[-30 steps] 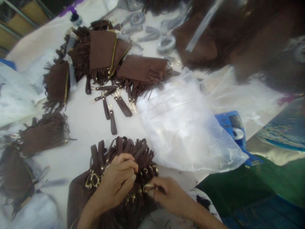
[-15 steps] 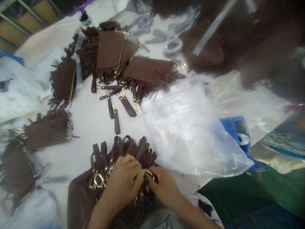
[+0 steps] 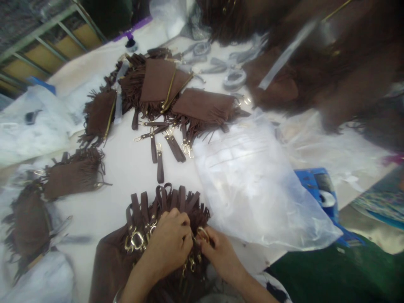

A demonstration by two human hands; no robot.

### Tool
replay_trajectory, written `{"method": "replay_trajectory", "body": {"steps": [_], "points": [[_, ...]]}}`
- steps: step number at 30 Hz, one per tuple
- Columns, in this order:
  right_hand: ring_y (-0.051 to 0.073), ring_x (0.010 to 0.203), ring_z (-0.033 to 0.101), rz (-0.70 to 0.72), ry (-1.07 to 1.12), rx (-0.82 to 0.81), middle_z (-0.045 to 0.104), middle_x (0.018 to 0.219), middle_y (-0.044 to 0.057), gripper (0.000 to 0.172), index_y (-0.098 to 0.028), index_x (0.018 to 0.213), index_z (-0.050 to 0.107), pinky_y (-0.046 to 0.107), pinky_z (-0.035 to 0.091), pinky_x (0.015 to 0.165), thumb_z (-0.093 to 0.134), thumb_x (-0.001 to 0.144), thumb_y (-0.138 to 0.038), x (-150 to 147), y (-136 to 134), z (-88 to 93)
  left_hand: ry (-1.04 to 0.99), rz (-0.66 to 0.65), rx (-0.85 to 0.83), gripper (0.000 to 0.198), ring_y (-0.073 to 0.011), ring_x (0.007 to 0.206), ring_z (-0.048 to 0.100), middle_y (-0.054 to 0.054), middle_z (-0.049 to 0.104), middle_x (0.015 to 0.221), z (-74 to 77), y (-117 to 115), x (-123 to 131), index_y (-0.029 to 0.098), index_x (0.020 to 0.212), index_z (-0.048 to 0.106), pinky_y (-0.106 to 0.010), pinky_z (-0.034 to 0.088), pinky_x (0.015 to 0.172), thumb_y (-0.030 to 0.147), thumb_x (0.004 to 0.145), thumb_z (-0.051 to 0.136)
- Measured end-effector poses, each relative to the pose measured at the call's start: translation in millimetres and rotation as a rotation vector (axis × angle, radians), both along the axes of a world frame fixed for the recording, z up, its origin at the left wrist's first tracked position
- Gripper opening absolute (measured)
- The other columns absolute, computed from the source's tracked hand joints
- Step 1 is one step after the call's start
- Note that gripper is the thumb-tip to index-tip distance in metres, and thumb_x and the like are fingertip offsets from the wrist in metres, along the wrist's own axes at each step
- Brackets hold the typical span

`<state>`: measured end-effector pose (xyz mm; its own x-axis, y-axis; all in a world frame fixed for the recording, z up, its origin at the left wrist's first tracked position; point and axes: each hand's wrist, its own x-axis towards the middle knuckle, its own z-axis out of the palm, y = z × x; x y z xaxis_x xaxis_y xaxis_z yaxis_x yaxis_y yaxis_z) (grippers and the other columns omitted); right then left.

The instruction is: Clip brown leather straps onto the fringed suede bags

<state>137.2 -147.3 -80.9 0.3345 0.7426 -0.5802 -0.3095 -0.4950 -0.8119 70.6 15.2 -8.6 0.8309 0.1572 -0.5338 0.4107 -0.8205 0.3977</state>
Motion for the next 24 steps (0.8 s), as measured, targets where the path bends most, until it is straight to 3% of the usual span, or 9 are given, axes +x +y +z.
{"method": "replay_trajectory", "body": {"steps": [5,10,14,20,24], "points": [[0.014,0.070,0.051,0.163,-0.185,0.047,0.054,0.075,-0.004,0.015,-0.021,0.086,0.050,0.025,0.033,0.063,0.048,0.096,-0.032,15.0,-7.3,11.3,0.004,0.014,-0.003,0.026,-0.0226,0.091,0.047,-0.004,0.060,0.089,-2.7,0.3,0.0,0.020,0.074,0.067,-0.041,0.037,0.081,0.012,0.087,0.046],[0.015,0.074,0.056,0.246,-0.146,0.117,0.059,0.081,-0.002,0.030,-0.023,0.094,0.056,0.026,0.038,0.068,0.032,0.104,-0.037,30.4,-17.6,13.3,0.001,0.033,-0.022,0.024,-0.0226,0.091,0.047,-0.004,0.060,0.091,-3.0,0.6,-0.6,0.019,0.076,0.068,-0.042,0.036,0.083,0.011,0.085,0.047],[0.017,0.092,0.060,0.299,-0.161,0.208,0.067,0.100,-0.001,0.025,-0.027,0.105,0.064,0.026,0.040,0.080,0.040,0.102,-0.034,34.6,-15.3,7.3,0.005,0.041,-0.027,0.025,-0.0228,0.093,0.047,-0.004,0.060,0.091,-3.1,1.1,-1.8,0.020,0.077,0.068,-0.042,0.036,0.083,0.011,0.085,0.046],[0.014,0.072,0.057,0.336,-0.297,0.112,0.063,0.080,-0.002,0.017,-0.022,0.092,0.056,0.024,0.035,0.064,0.042,0.100,-0.029,31.4,-9.4,2.5,0.016,0.048,-0.043,0.024,-0.0229,0.093,0.047,-0.004,0.060,0.092,0.9,1.7,-0.9,0.020,0.076,0.067,-0.041,0.036,0.083,0.012,0.085,0.047],[0.014,0.069,0.055,0.375,-0.366,0.122,0.061,0.079,-0.003,0.016,-0.022,0.090,0.051,0.025,0.033,0.063,0.039,0.100,-0.026,30.3,-9.0,3.0,0.011,0.044,-0.047,0.023,-0.0229,0.093,0.047,-0.003,0.060,0.092,-0.6,3.2,0.1,0.021,0.078,0.067,-0.041,0.037,0.083,0.012,0.084,0.047]]}}
